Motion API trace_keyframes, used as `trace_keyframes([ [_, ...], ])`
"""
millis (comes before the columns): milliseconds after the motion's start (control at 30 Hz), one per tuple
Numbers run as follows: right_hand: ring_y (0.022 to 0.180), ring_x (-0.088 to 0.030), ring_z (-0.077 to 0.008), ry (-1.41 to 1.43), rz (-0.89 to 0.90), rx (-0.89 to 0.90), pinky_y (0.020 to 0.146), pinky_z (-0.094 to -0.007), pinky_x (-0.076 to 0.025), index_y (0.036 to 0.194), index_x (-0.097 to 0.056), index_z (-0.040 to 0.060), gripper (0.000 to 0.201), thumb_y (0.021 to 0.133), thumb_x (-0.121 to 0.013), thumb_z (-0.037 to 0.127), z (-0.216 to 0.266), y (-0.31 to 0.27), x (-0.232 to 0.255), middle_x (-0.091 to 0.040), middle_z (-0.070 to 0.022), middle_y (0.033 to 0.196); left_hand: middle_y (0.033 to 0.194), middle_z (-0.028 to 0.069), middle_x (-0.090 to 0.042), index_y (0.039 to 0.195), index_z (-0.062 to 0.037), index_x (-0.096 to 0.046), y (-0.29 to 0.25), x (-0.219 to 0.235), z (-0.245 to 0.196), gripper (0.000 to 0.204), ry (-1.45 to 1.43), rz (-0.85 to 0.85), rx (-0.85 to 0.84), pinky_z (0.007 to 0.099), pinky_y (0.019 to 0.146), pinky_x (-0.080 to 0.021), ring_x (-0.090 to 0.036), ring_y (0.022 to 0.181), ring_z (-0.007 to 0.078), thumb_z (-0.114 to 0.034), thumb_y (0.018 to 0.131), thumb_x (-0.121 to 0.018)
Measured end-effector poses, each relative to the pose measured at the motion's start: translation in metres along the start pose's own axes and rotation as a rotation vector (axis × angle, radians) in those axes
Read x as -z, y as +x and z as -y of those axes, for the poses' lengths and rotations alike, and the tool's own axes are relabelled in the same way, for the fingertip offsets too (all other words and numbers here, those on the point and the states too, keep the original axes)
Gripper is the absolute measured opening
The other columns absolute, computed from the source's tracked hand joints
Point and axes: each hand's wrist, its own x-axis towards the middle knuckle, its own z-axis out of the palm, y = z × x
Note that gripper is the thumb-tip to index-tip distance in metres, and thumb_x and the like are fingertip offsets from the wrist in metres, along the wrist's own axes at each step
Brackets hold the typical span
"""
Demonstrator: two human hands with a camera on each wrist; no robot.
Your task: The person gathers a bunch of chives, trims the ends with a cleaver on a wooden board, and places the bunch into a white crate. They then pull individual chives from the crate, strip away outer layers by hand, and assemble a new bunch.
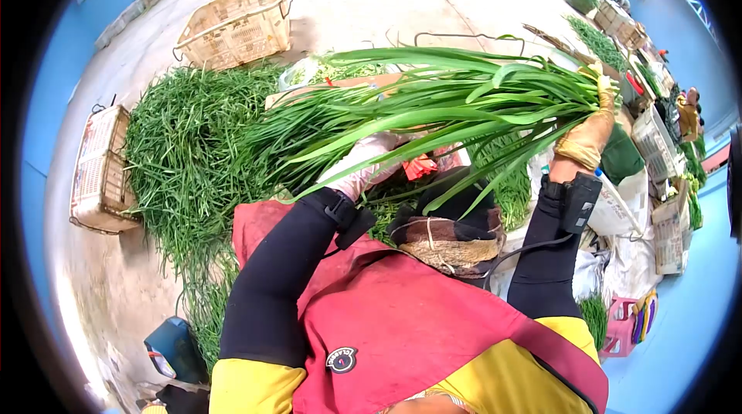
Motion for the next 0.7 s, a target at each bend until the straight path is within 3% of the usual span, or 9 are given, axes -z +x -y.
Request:
trace_keyframes([
  [67,0.074,-0.066,-0.0220,0.024,0.007,-0.023,0.066,-0.0363,-0.057,0.102,-0.065,0.0029,0.024,0.088,-0.064,0.022,-0.007,-0.007,-0.004,-0.069,-0.0098,0.091,0.106,0.0198,-0.066,0.117,-0.0063,-0.062,-0.004,0.005,-0.030,0.037,-0.139,-0.012,0.085,0.0416,0.079,-0.049,-0.062,0.090,0.0374,-0.034,0.094,-0.054],
  [100,0.074,-0.066,-0.0225,0.042,0.000,-0.043,0.067,-0.0367,-0.057,0.102,-0.065,0.0024,0.024,0.089,-0.062,0.022,-0.010,-0.010,-0.003,-0.069,-0.0102,0.091,0.106,0.0140,-0.068,0.117,-0.0058,-0.062,-0.007,-0.001,-0.030,0.038,-0.103,-0.137,0.024,0.0372,0.077,-0.049,-0.063,0.086,0.0279,-0.035,0.094,-0.056],
  [133,0.074,-0.066,-0.0231,0.060,-0.008,-0.064,0.067,-0.0372,-0.058,0.102,-0.065,0.0019,0.024,0.090,-0.061,0.022,-0.014,-0.012,-0.003,-0.069,-0.0106,0.091,0.106,0.0140,-0.068,0.117,-0.0058,-0.062,-0.010,-0.002,-0.029,0.038,-0.099,-0.140,0.026,0.0372,0.077,-0.049,-0.063,0.086,0.0279,-0.035,0.094,-0.056],
  [200,0.075,-0.066,-0.0239,0.021,-0.030,-0.052,0.067,-0.0373,-0.057,0.102,-0.065,0.0013,0.024,0.090,-0.058,0.022,-0.021,-0.015,-0.001,-0.069,-0.0111,0.091,0.099,0.0071,-0.068,0.116,-0.0050,-0.063,-0.016,0.001,-0.032,0.036,-0.536,-0.008,0.301,0.0312,0.076,-0.049,-0.060,0.082,0.0173,-0.033,0.094,-0.058],
  [233,0.075,-0.066,-0.0234,0.067,0.008,-0.085,0.067,-0.0366,-0.057,0.101,-0.065,0.0016,0.024,0.090,-0.059,0.021,-0.026,-0.018,0.002,-0.069,-0.0107,0.091,0.089,0.0022,-0.064,0.115,-0.0044,-0.064,-0.017,0.002,-0.031,0.033,-0.671,-0.001,0.284,0.0273,0.074,-0.047,-0.054,0.078,0.0108,-0.029,0.092,-0.062],
  [267,0.075,-0.066,-0.0228,0.112,0.046,-0.118,0.067,-0.0359,-0.057,0.101,-0.065,0.0020,0.023,0.089,-0.060,0.021,-0.029,-0.019,0.004,-0.069,-0.0103,0.091,0.092,0.0039,-0.064,0.115,-0.0047,-0.064,-0.017,0.001,-0.036,0.033,-0.595,-0.071,0.216,0.0280,0.075,-0.048,-0.055,0.078,0.0123,-0.028,0.092,-0.063],
  [367,0.075,-0.066,-0.0206,0.052,0.017,-0.171,0.068,-0.0337,-0.056,0.099,-0.066,0.0040,0.021,0.087,-0.064,0.021,-0.035,-0.039,-0.006,-0.069,-0.0082,0.090,0.112,0.0073,-0.064,0.123,-0.0070,-0.060,-0.016,-0.003,-0.026,0.034,-0.510,0.010,0.202,0.0298,0.086,-0.048,-0.058,0.095,0.0147,-0.022,0.092,-0.059],
  [400,0.075,-0.065,-0.0205,0.065,0.013,-0.176,0.068,-0.0335,-0.056,0.098,-0.066,0.0040,0.021,0.087,-0.064,0.021,-0.038,-0.042,-0.007,-0.069,-0.0080,0.090,0.119,0.0084,-0.062,0.126,-0.0082,-0.058,-0.021,0.011,-0.056,0.034,-0.377,0.037,0.238,0.0305,0.089,-0.047,-0.058,0.102,0.0154,-0.018,0.093,-0.057],
  [700,0.075,-0.065,-0.0214,0.134,-0.037,-0.263,0.068,-0.0351,-0.056,0.099,-0.067,0.0047,0.020,0.087,-0.064,0.021,-0.051,-0.048,0.008,-0.069,-0.0086,0.091,0.120,0.0081,-0.062,0.126,-0.0085,-0.058,-0.042,0.012,-0.043,0.035,-0.415,0.023,0.166,0.0309,0.090,-0.047,-0.057,0.104,0.0157,-0.018,0.093,-0.057],
])
